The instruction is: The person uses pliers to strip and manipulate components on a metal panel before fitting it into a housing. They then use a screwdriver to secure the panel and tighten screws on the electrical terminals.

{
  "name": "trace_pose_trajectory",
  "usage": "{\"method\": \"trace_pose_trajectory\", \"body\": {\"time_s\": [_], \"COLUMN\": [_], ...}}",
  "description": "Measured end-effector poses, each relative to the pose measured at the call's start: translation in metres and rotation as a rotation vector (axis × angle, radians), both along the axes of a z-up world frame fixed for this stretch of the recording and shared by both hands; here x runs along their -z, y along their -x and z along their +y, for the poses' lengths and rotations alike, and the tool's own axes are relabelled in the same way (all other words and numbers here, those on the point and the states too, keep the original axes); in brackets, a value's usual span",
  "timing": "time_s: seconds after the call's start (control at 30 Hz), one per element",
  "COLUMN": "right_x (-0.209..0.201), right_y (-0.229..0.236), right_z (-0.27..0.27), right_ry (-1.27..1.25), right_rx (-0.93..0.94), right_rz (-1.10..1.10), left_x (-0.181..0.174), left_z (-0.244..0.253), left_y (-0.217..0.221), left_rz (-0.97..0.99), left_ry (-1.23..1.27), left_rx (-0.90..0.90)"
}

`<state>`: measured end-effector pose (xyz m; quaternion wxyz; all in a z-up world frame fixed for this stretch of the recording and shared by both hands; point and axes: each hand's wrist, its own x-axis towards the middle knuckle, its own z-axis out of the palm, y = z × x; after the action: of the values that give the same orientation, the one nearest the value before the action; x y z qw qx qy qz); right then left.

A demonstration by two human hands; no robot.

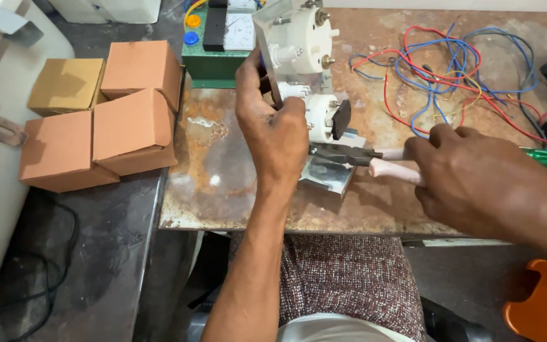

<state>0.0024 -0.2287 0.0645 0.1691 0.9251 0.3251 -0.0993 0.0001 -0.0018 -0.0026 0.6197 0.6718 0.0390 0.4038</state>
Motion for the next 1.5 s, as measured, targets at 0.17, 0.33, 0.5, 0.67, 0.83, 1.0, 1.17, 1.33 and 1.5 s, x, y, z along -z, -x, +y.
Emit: {"method": "trace_pose_trajectory", "body": {"time_s": [0.17,0.33,0.5,0.67,0.83,1.0,1.17,1.33,1.5], "right_x": [-0.004,-0.008,-0.008,-0.001,-0.006,-0.009,-0.005,-0.015,-0.031], "right_y": [0.013,-0.001,-0.024,0.002,0.007,-0.015,-0.022,-0.033,-0.036], "right_z": [0.005,0.009,0.006,0.006,0.01,0.007,-0.027,-0.043,-0.031], "right_ry": [0.121,0.108,0.035,0.089,0.139,0.111,-0.096,-0.121,-0.1], "right_rx": [-0.024,0.052,0.214,0.036,0.057,0.19,0.372,0.444,0.312], "right_rz": [-0.221,0.076,0.504,0.039,0.003,0.405,0.524,0.25,-0.164], "left_x": [0.0,-0.001,0.002,0.002,0.004,0.002,0.004,0.01,0.011], "left_z": [0.001,0.001,0.001,0.002,0.003,0.003,0.015,0.028,0.028], "left_y": [0.001,0.002,0.004,0.001,0.0,0.007,0.009,0.005,0.005], "left_rz": [-0.011,-0.005,-0.064,-0.023,-0.004,0.004,-0.182,-0.139,-0.238], "left_ry": [0.031,0.048,-0.013,0.058,0.09,0.055,0.241,0.528,0.656], "left_rx": [0.016,0.038,0.013,0.038,0.04,0.029,0.15,0.262,0.397]}}
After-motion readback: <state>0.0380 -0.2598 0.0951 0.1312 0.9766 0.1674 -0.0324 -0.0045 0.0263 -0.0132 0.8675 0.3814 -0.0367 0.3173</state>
